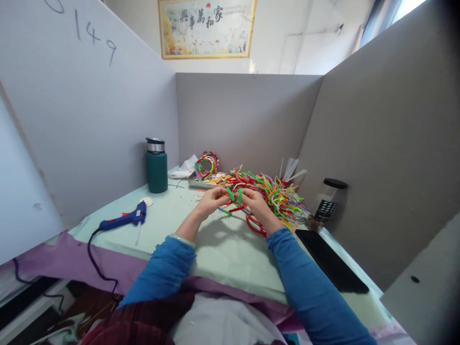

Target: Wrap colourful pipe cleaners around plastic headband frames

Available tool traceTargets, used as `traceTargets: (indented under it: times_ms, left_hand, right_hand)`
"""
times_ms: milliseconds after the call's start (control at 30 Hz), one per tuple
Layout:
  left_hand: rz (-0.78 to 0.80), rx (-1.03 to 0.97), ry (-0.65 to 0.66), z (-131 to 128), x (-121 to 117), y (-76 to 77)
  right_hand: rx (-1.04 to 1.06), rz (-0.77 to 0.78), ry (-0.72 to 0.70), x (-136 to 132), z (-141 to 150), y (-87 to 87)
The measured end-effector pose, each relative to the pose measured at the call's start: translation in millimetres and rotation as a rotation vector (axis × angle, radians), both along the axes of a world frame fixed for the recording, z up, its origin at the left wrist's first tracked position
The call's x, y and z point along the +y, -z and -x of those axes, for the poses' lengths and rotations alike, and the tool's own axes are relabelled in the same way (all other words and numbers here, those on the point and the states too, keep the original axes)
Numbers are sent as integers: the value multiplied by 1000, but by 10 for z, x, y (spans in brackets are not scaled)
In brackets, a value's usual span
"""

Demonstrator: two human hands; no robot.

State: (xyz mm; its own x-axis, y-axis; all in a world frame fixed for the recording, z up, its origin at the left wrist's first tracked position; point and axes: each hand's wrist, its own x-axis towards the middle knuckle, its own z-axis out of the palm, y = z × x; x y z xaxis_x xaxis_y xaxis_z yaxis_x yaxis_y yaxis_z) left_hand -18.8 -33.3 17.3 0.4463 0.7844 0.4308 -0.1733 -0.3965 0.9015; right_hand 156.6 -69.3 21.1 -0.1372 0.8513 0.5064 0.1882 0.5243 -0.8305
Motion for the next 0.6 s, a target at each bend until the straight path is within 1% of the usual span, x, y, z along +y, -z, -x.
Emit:
traceTargets:
  times_ms: [300,467,600]
  left_hand:
    - [-20,-56,-6,-36,34,41]
    - [-66,5,-9,-38,26,45]
    - [-127,45,-31,-48,17,48]
  right_hand:
    - [-2,-3,23,-1,10,-11]
    - [-51,16,-29,1,-19,-28]
    - [-62,30,-41,-14,-48,-39]
